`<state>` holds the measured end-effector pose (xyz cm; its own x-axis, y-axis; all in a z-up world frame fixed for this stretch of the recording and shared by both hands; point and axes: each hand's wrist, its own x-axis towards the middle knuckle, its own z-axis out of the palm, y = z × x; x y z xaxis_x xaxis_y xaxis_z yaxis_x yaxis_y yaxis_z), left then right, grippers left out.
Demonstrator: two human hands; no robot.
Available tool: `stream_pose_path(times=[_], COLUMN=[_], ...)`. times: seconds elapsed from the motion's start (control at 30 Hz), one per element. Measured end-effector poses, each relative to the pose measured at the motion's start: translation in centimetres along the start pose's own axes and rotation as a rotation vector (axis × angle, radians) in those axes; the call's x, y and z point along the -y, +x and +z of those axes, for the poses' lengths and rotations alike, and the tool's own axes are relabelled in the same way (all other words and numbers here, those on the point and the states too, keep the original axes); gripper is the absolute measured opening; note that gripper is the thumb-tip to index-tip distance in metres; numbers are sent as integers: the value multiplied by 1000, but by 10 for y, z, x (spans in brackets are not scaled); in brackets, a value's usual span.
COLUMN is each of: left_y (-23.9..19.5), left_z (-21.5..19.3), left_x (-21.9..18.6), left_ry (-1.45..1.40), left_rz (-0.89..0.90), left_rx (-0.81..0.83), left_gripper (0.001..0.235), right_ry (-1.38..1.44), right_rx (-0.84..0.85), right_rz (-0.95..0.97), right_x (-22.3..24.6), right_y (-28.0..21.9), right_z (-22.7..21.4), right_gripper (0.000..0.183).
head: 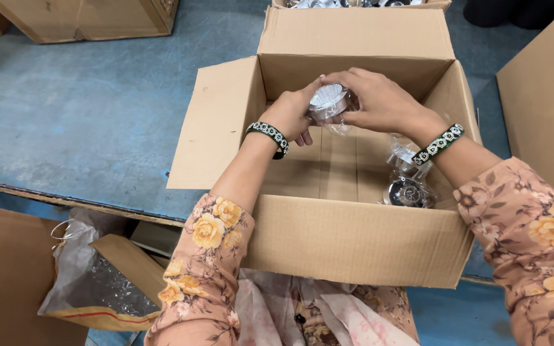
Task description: The person is packing light fixtures into a cardboard box by picking up individual metal fixture housings and placing them into divided compartments within the box.
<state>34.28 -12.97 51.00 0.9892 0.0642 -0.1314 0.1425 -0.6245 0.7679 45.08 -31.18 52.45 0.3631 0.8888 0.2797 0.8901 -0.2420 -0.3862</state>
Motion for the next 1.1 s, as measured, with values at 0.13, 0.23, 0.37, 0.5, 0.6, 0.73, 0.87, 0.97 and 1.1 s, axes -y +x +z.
stream_pose_path(times=[0.13,0.23,0.37,0.5,0.6,0.73,0.87,0.97,1.1], left_y=[-1,-2,6,16,15,18,20,19,18], left_z=[-1,-4,-3,16,24,27,28,26,20], left_x=[-5,0,14,23,27,28,32,25,15], left_ry=[-149,12,314,538,666,829,812,817,694], left_rz=[-70,-103,-70,51,70,-117,-82,-87,-80], left_rx=[7,-38,-133,-76,34,216,214,283,108], left_gripper=[90,87,102,85,38,35,48,76,72], right_ry=[-52,-38,69,414,557,609,640,528,479], right_rx=[-16,-150,-323,-357,-393,-620,-744,-733,-503], right_rz=[-35,-100,24,263,384,526,344,206,203], right_x=[-12,-24,-55,-93,-137,-214,-259,-256,-178], right_y=[0,-3,1,22,44,70,83,73,47], right_z=[-1,-3,-10,-28,-47,-56,-60,-59,-60], right_gripper=[62,58,55,47,38,41,69,53,26])
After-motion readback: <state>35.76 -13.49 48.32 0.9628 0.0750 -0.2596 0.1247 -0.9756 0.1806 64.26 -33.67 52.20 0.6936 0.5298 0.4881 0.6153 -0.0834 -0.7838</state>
